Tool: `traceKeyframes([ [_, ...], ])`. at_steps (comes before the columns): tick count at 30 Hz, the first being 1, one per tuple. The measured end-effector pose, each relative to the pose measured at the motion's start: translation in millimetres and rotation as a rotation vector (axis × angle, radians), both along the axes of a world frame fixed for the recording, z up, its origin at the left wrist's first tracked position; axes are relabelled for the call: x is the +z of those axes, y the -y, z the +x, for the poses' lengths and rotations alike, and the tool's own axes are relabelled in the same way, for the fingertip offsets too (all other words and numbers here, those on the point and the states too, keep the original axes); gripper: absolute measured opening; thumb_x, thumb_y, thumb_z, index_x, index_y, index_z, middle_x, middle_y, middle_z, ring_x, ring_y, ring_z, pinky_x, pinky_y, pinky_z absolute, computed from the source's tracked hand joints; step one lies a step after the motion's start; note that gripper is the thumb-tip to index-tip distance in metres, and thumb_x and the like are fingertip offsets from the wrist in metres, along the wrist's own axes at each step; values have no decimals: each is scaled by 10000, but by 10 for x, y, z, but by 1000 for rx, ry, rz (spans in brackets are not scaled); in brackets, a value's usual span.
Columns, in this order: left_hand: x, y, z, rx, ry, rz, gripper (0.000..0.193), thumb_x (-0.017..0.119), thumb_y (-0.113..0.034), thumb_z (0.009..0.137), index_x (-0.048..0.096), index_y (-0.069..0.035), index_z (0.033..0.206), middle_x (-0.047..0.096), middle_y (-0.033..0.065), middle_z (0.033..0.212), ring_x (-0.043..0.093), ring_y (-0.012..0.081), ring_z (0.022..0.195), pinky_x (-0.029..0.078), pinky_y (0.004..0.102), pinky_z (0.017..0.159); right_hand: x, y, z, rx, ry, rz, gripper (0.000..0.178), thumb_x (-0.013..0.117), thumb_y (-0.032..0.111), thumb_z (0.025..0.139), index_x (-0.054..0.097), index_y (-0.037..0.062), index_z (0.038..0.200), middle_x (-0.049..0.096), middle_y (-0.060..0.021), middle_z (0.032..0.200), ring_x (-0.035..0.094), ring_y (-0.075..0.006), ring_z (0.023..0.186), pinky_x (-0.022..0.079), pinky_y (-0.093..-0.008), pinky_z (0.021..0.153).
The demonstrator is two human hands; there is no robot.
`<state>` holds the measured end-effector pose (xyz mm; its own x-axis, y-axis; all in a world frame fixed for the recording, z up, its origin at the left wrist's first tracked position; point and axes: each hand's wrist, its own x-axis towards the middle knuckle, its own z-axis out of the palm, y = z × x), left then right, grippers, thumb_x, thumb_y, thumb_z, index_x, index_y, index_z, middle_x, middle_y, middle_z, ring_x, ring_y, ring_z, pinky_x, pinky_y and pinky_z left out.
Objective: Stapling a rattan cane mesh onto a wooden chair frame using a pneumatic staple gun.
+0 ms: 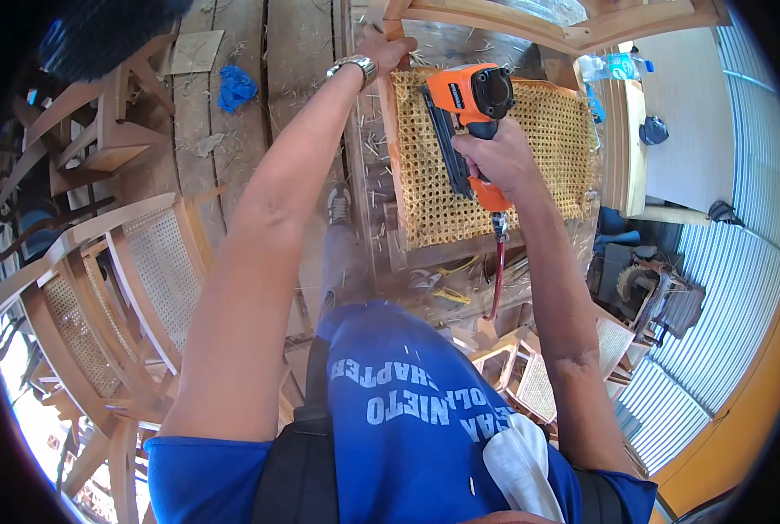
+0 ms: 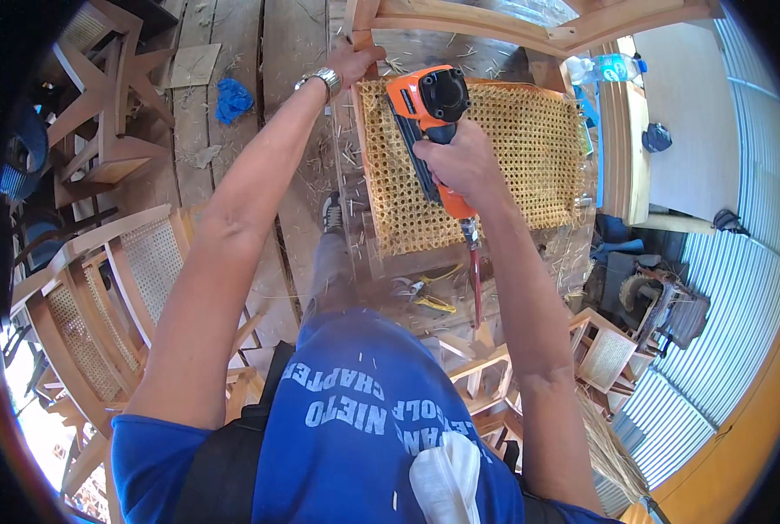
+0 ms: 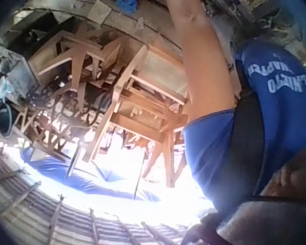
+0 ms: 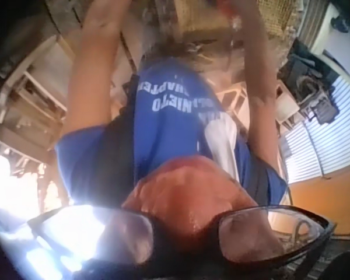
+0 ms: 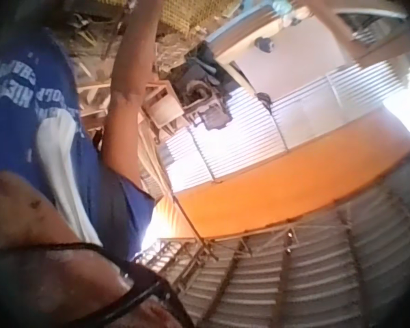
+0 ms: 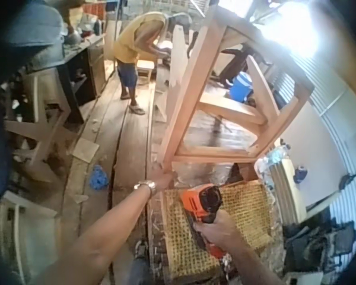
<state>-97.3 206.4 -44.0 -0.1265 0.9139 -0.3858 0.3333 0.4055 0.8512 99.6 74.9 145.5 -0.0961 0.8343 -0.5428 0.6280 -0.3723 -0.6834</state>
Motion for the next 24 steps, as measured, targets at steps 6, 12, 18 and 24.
traceKeyframes([
  [6, -81, -22, 57, 54, -57, 61, 863, 784, -504, 714, 497, 127, 1227, 684, 196, 1057, 704, 258, 844, 566, 338, 786, -38, -52, 7, -30, 15, -74, 102, 673, 106, 795, 662, 15, 841, 621, -38, 659, 584, -124, 564, 464, -308, 549],
  [12, -201, -61, 0, -14, -23, 97, 875, 784, -473, 727, 416, 164, 1200, 716, 179, 926, 713, 230, 795, 574, 337, 745, 19, -66, -85, -17, 21, -72, 101, 676, 100, 789, 667, 19, 849, 613, -31, 652, 579, -124, 559, 456, -308, 540],
  [18, -251, -45, 105, 79, -10, 155, 763, 784, -453, 732, 482, 156, 1080, 727, 133, 843, 719, 219, 763, 577, 342, 703, -40, -60, -118, -44, 90, -78, 118, 667, 112, 792, 681, 8, 845, 644, -61, 682, 615, -141, 590, 489, -320, 586],
  [24, -489, -183, -82, -76, 110, -62, 1011, 721, -595, 678, 457, 130, 1331, 524, 283, 1338, 612, 390, 1145, 476, 408, 1005, -51, -90, -204, 33, 246, 43, 163, 671, 124, 789, 683, -4, 889, 665, -111, 710, 661, -193, 612, 529, -347, 625],
])
